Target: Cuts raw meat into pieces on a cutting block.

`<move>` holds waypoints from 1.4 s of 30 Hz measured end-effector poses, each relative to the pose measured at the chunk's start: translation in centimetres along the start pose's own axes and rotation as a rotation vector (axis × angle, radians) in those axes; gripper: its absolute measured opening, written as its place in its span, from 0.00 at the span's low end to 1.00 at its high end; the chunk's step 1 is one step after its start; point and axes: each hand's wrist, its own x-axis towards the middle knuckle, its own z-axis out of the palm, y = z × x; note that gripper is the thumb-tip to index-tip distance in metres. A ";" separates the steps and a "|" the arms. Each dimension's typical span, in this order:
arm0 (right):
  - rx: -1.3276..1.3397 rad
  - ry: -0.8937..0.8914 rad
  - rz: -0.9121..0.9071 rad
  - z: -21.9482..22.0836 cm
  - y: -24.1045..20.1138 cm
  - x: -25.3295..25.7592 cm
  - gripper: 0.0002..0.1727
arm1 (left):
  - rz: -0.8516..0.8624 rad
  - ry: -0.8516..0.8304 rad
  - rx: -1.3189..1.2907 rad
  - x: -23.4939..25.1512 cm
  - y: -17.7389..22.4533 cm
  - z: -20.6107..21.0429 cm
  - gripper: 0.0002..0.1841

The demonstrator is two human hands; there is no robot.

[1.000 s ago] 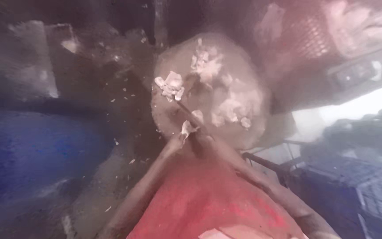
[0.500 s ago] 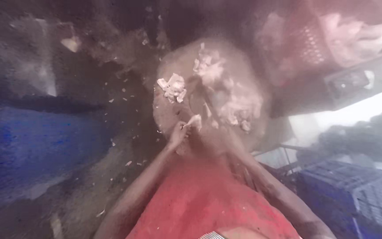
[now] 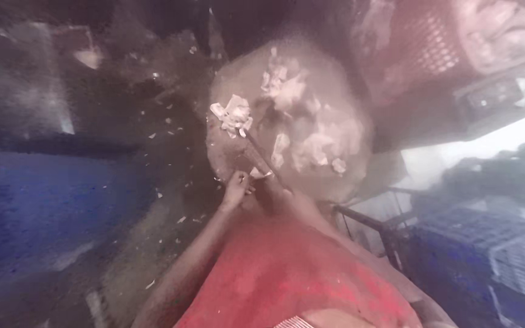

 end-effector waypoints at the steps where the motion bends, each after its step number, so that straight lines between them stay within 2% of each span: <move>1: 0.041 -0.010 -0.040 -0.6 0.2 -0.9 0.35 | -0.011 -0.008 -0.042 -0.7 -0.5 -0.6 0.15; 4: 0.222 -0.093 -0.185 0.0 3.7 0.1 0.32 | 0.001 -0.007 -0.111 -1.5 -0.4 -2.4 0.13; 7: 0.348 -0.273 -0.033 0.7 7.7 2.0 0.34 | 0.011 0.010 -0.138 -1.4 2.3 -3.5 0.14; 9: 0.405 -0.208 0.034 0.4 8.8 2.2 0.35 | 0.090 0.038 -0.152 -0.4 6.1 -4.3 0.13; 11: 0.244 -0.096 0.100 0.0 9.3 0.8 0.35 | 0.133 0.065 -0.130 0.8 8.8 -5.1 0.16; 13: 0.088 -0.026 0.116 -0.4 10.2 0.5 0.37 | 0.144 0.149 -0.028 4.0 10.1 -6.5 0.22; 15: -0.032 -0.023 0.086 -0.7 11.5 0.5 0.38 | 0.161 0.300 0.071 7.0 9.9 -8.3 0.26; 17: -0.144 -0.065 0.037 -1.5 12.2 0.6 0.35 | 0.209 0.422 0.062 8.5 10.7 -8.7 0.24; 19: -0.251 -0.119 -0.055 -2.1 12.4 1.0 0.32 | 0.284 0.409 0.114 8.6 13.2 -6.6 0.20; 20: -0.288 -0.132 -0.105 -2.2 12.5 1.0 0.30 | 0.315 0.332 0.209 8.4 14.4 -4.7 0.20; 23: -0.317 -0.152 -0.179 -2.4 12.4 1.7 0.26 | 0.493 -0.081 0.587 9.5 16.9 3.2 0.18; 25: -0.289 -0.180 -0.159 -2.8 11.3 2.0 0.25 | 0.617 -0.247 0.858 10.9 16.9 9.3 0.19; 27: -0.223 -0.196 -0.154 -3.6 10.1 2.0 0.25 | 0.674 -0.322 1.085 11.3 16.5 14.7 0.25; 29: -0.112 -0.228 -0.173 -4.0 8.9 2.2 0.31 | 0.651 -0.326 1.216 11.6 15.5 18.5 0.33; 31: 0.000 -0.227 -0.252 -3.7 8.0 3.2 0.33 | 0.596 -0.333 1.253 12.1 15.7 20.5 0.28; 33: 0.086 -0.220 -0.289 -3.2 7.4 4.1 0.31 | 0.446 -0.371 1.166 11.5 17.0 20.3 0.25; 34: 0.147 -0.220 -0.263 -3.1 7.4 4.4 0.31 | 0.385 -0.338 1.088 10.1 18.2 19.4 0.26; 36: 0.333 -0.223 -0.125 -2.8 8.2 3.8 0.33 | 0.309 -0.221 0.846 6.0 20.6 16.1 0.30; 38: 0.505 -0.116 -0.003 -2.3 10.4 3.3 0.34 | 0.285 -0.196 0.510 2.7 21.4 11.4 0.35; 40: 0.550 0.052 0.062 -1.9 11.9 2.5 0.31 | 0.287 -0.209 0.175 0.3 20.0 7.0 0.36; 42: 0.371 0.144 0.109 -2.5 11.8 1.3 0.30 | 0.299 -0.099 -0.030 -0.8 16.8 4.2 0.29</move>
